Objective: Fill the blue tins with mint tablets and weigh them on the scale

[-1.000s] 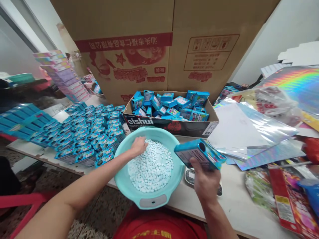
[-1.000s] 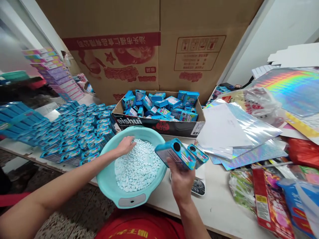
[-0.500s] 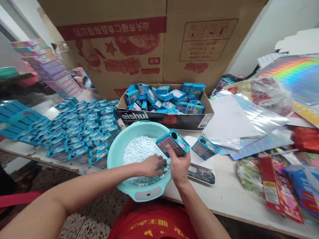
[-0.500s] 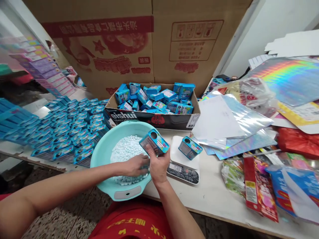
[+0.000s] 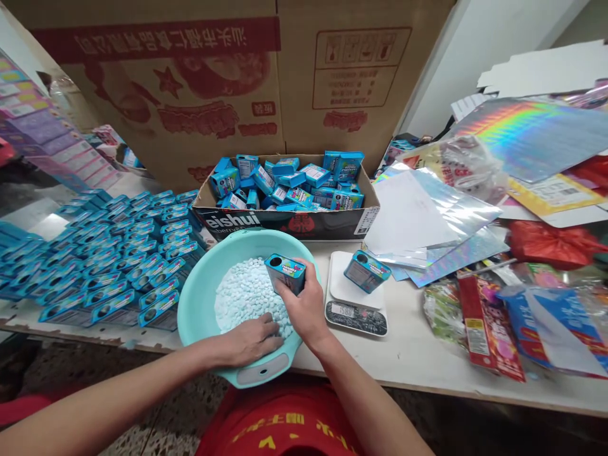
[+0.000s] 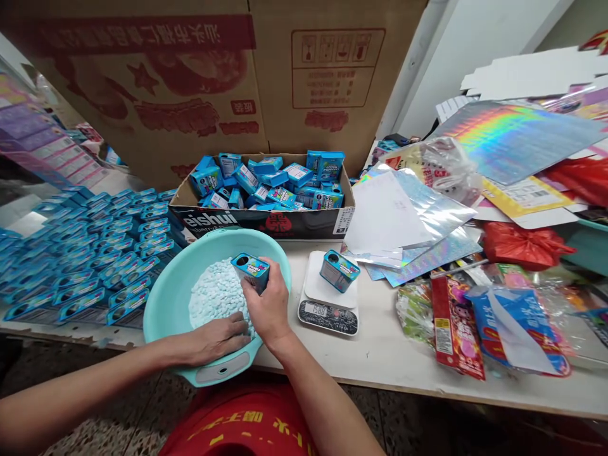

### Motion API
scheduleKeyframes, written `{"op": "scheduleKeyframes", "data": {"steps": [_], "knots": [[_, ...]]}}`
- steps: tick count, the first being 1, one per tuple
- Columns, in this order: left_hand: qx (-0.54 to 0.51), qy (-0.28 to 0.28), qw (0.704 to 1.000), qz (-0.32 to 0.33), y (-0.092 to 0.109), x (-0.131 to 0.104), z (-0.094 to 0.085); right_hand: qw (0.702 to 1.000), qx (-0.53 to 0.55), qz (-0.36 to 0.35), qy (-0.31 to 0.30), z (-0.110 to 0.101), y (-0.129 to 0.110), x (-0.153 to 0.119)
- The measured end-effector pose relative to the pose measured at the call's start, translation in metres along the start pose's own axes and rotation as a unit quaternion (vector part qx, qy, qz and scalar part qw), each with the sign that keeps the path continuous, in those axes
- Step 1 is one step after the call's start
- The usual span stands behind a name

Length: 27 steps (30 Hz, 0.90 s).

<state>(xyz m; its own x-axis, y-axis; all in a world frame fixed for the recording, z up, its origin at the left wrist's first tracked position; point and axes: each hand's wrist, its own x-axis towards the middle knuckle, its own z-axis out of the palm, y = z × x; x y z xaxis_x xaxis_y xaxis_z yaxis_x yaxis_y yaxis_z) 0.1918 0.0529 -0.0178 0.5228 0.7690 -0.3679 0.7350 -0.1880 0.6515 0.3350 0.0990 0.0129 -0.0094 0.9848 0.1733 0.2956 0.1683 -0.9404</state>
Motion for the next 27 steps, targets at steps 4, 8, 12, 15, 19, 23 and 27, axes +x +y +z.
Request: {"op": "scheduleKeyframes", "data": {"steps": [4,8,12,15,19,23,27], "knots": [[0.028,-0.025,0.997,-0.06,0.001,-0.004,-0.005,1.0,-0.017,0.009,-0.006,0.0,-0.004,0.0],[0.016,0.015,0.995,-0.096,-0.001,-0.003,-0.008,0.999,-0.025,0.016,-0.017,-0.001,-0.004,-0.001],[-0.18,0.091,0.971,-0.129,-0.008,-0.003,-0.017,0.999,-0.029,0.014,-0.031,-0.001,-0.004,-0.001],[-0.46,0.155,0.858,-0.166,-0.009,-0.007,-0.032,0.998,-0.044,-0.007,-0.051,0.0,-0.001,0.0],[-0.701,0.278,0.651,-0.089,0.0,-0.009,-0.058,0.991,-0.08,-0.054,-0.096,0.003,0.006,0.0],[-0.733,0.395,0.554,-0.021,0.013,0.004,-0.074,0.976,-0.088,-0.067,-0.188,0.006,0.008,-0.001],[-0.674,0.465,0.574,-0.019,0.021,0.019,-0.071,0.974,-0.08,-0.073,-0.201,0.007,0.007,-0.002]]}}
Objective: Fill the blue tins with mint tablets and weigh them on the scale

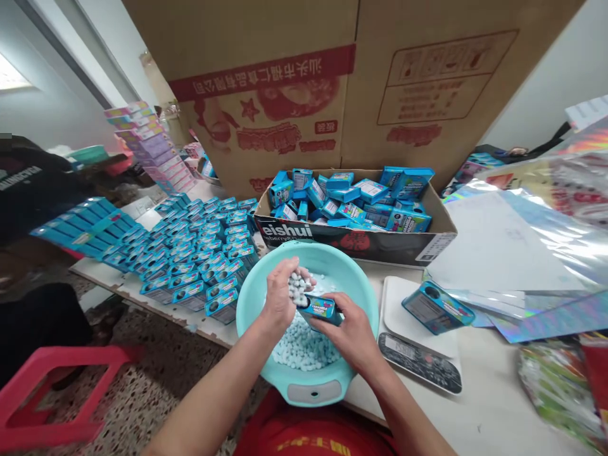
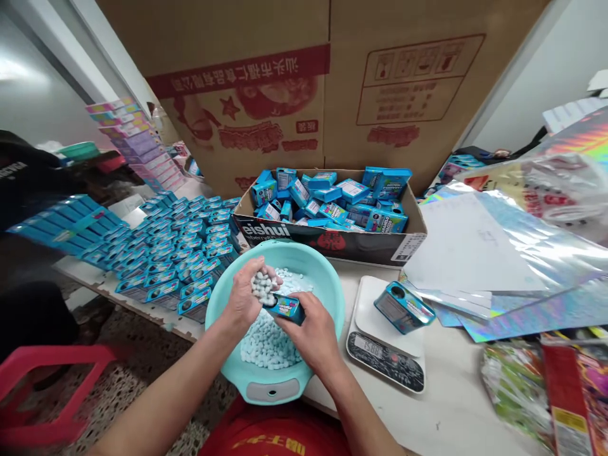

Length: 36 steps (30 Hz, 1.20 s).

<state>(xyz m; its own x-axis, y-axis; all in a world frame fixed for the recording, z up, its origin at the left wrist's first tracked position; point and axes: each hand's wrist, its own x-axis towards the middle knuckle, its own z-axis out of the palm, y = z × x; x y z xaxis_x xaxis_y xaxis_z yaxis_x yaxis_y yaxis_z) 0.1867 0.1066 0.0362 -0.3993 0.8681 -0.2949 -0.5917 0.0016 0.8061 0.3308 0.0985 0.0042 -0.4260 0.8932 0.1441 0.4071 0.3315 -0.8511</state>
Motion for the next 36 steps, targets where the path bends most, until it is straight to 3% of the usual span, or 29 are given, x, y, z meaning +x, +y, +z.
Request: {"op": "scheduleKeyframes", "data": {"steps": [6,20,30,34,36], "knots": [[0.05,0.0,0.997,0.056,-0.01,0.0,0.002,1.0,0.0,-0.011,0.008,-0.001,0.0,0.001],[0.085,-0.007,0.995,0.052,-0.013,-0.004,0.002,0.999,0.016,-0.018,0.021,-0.002,0.0,0.0],[0.077,-0.078,0.993,0.041,-0.006,-0.013,0.007,0.999,0.038,0.006,0.011,-0.004,-0.001,0.002],[0.114,-0.019,0.991,0.06,0.005,0.002,-0.014,0.996,0.054,0.024,0.067,-0.007,-0.004,0.002],[0.251,-0.035,0.966,0.05,0.004,0.009,-0.032,0.99,0.067,0.035,0.122,-0.007,-0.003,0.001]]}}
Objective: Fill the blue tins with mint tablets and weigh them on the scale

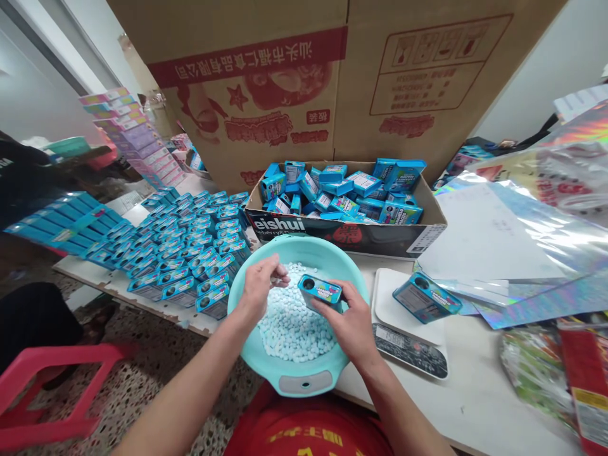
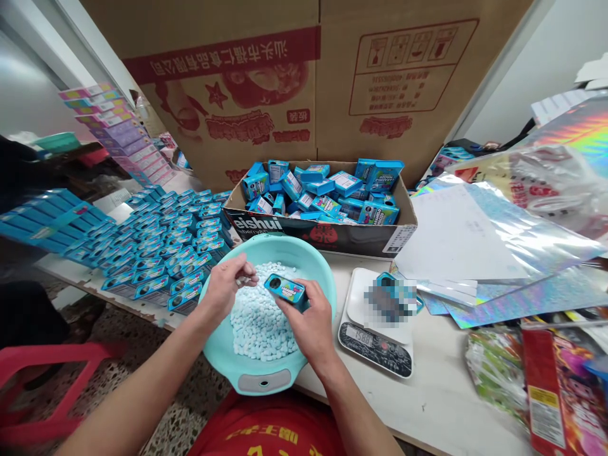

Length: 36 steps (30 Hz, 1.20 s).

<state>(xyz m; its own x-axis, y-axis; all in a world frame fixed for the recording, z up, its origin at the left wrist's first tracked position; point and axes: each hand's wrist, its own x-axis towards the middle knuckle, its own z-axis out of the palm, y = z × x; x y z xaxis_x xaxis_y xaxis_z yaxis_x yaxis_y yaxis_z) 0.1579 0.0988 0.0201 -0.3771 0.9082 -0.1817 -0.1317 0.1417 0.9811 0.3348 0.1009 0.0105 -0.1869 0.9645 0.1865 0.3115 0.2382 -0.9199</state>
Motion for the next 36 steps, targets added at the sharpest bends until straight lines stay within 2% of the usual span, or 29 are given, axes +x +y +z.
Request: {"op": "scheduleKeyframes", "data": {"steps": [1,2,3,5,7,9,12,14,16,18,20,22,24,26,28,30,32,34,36], "knots": [[0.105,-0.051,0.993,0.0,-0.007,0.0,-0.007,1.0,0.006,0.005,0.023,0.0,0.001,0.0],[0.218,-0.118,0.969,0.009,-0.014,-0.001,-0.012,0.999,0.01,0.011,0.038,0.0,0.002,0.0],[0.326,-0.188,0.926,0.024,-0.02,-0.006,-0.014,0.999,0.012,0.017,0.046,0.0,0.002,-0.001],[0.49,-0.296,0.819,0.048,-0.031,-0.019,-0.013,0.998,0.011,0.025,0.05,0.001,0.003,-0.001],[0.582,-0.344,0.735,0.048,-0.037,-0.035,-0.006,0.998,0.008,0.03,0.053,0.002,0.002,-0.002],[0.62,-0.37,0.691,0.026,-0.037,-0.046,0.002,0.998,0.007,0.035,0.058,0.002,0.0,-0.002],[0.599,-0.43,0.675,-0.002,-0.033,-0.052,0.01,0.998,0.0,0.036,0.06,0.003,-0.002,-0.003],[0.561,-0.473,0.679,-0.014,-0.031,-0.051,0.012,0.998,-0.007,0.033,0.061,0.003,-0.002,-0.003],[0.529,-0.491,0.691,-0.024,-0.031,-0.049,0.012,0.998,-0.01,0.031,0.061,0.004,-0.001,-0.003],[0.516,-0.483,0.707,-0.025,-0.034,-0.047,0.011,0.998,-0.009,0.031,0.06,0.003,-0.001,-0.003],[0.515,-0.451,0.729,-0.019,-0.038,-0.043,0.008,0.998,-0.009,0.031,0.057,0.003,0.0,-0.003],[0.479,-0.401,0.781,-0.012,-0.04,-0.038,0.002,0.998,-0.013,0.027,0.054,0.002,0.0,-0.003],[0.376,-0.334,0.863,-0.053,-0.038,-0.032,-0.007,0.999,-0.019,0.019,0.044,0.002,-0.001,-0.003],[0.211,-0.255,0.933,-0.141,-0.03,-0.026,-0.015,0.999,-0.025,0.012,0.029,0.001,0.0,-0.002],[0.023,-0.173,0.965,-0.194,-0.019,-0.021,-0.019,0.999,-0.033,0.004,0.007,0.002,0.001,-0.001],[-0.149,-0.104,0.968,-0.172,-0.007,-0.017,-0.015,0.999,-0.045,-0.004,-0.025,0.003,0.002,0.0],[-0.271,-0.041,0.955,-0.118,0.002,-0.014,-0.004,0.996,-0.06,-0.014,-0.064,0.005,0.004,0.0],[-0.324,0.004,0.943,-0.074,0.005,-0.012,0.01,0.992,-0.069,-0.026,-0.103,0.006,0.006,-0.001],[-0.326,0.025,0.944,-0.043,0.005,-0.011,0.022,0.988,-0.072,-0.04,-0.134,0.006,0.006,-0.002]]}}
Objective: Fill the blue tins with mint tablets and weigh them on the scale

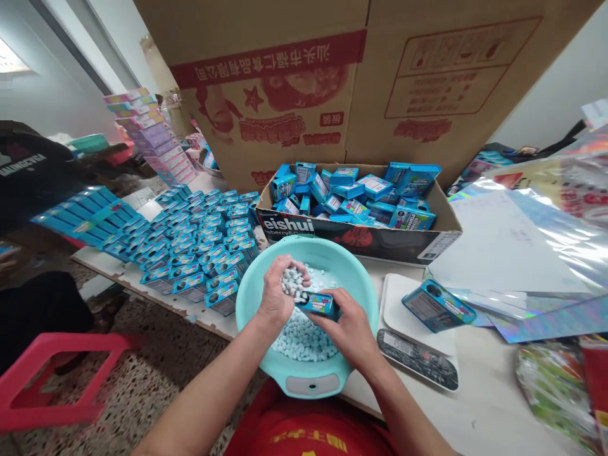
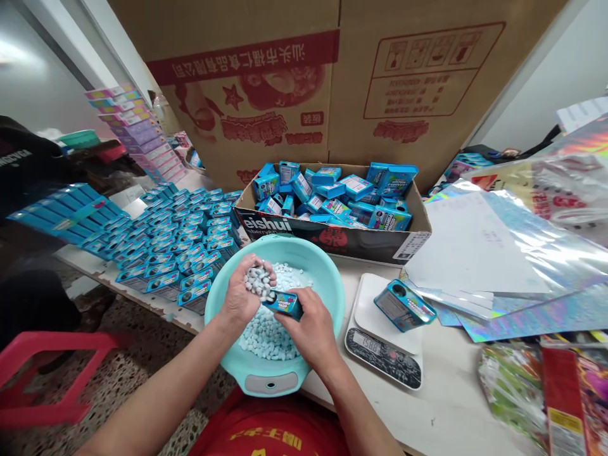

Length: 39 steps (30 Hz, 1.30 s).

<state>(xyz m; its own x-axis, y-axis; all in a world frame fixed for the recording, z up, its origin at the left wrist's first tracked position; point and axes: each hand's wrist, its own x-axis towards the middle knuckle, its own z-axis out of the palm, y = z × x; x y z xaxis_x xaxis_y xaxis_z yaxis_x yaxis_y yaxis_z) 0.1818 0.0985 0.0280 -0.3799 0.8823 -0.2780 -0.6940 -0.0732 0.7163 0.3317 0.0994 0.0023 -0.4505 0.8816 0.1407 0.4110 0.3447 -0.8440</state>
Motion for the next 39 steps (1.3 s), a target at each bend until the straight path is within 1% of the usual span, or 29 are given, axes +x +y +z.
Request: {"op": "scheduleKeyframes", "data": {"steps": [2,6,9,18,21,24,26,30,34,36,39], "knots": [[0.014,0.001,1.0,0.018,-0.006,0.0,0.005,1.0,0.001,-0.006,-0.009,0.0,0.0,-0.001],[0.048,0.001,0.998,0.051,-0.008,0.0,0.006,1.0,0.001,-0.004,0.026,-0.002,-0.002,0.0],[0.077,0.001,0.996,0.053,-0.007,-0.001,0.008,1.0,0.008,-0.019,0.021,-0.002,-0.003,0.001],[0.127,-0.014,0.99,0.063,-0.01,-0.005,0.016,0.998,0.037,-0.023,0.043,-0.003,-0.006,0.0],[0.129,-0.042,0.989,0.061,-0.008,-0.007,0.017,0.998,0.046,-0.026,0.041,-0.005,-0.007,-0.001],[0.144,-0.067,0.984,0.078,-0.009,-0.009,0.017,0.997,0.052,-0.027,0.04,-0.005,-0.008,-0.001],[0.157,-0.059,0.982,0.088,-0.009,-0.009,0.017,0.997,0.056,-0.026,0.039,-0.005,-0.007,-0.001],[0.163,-0.044,0.982,0.088,-0.01,-0.008,0.017,0.997,0.062,-0.009,0.041,-0.006,-0.008,-0.001],[0.165,0.002,0.983,0.087,-0.011,-0.009,0.018,0.997,0.067,-0.006,0.036,-0.006,-0.008,-0.001],[0.167,-0.004,0.982,0.084,-0.011,-0.009,0.018,0.997,0.071,-0.008,0.037,-0.006,-0.008,-0.001],[0.166,-0.032,0.981,0.099,-0.012,-0.009,0.016,0.997,0.074,-0.006,0.034,-0.005,-0.007,0.0]]}}
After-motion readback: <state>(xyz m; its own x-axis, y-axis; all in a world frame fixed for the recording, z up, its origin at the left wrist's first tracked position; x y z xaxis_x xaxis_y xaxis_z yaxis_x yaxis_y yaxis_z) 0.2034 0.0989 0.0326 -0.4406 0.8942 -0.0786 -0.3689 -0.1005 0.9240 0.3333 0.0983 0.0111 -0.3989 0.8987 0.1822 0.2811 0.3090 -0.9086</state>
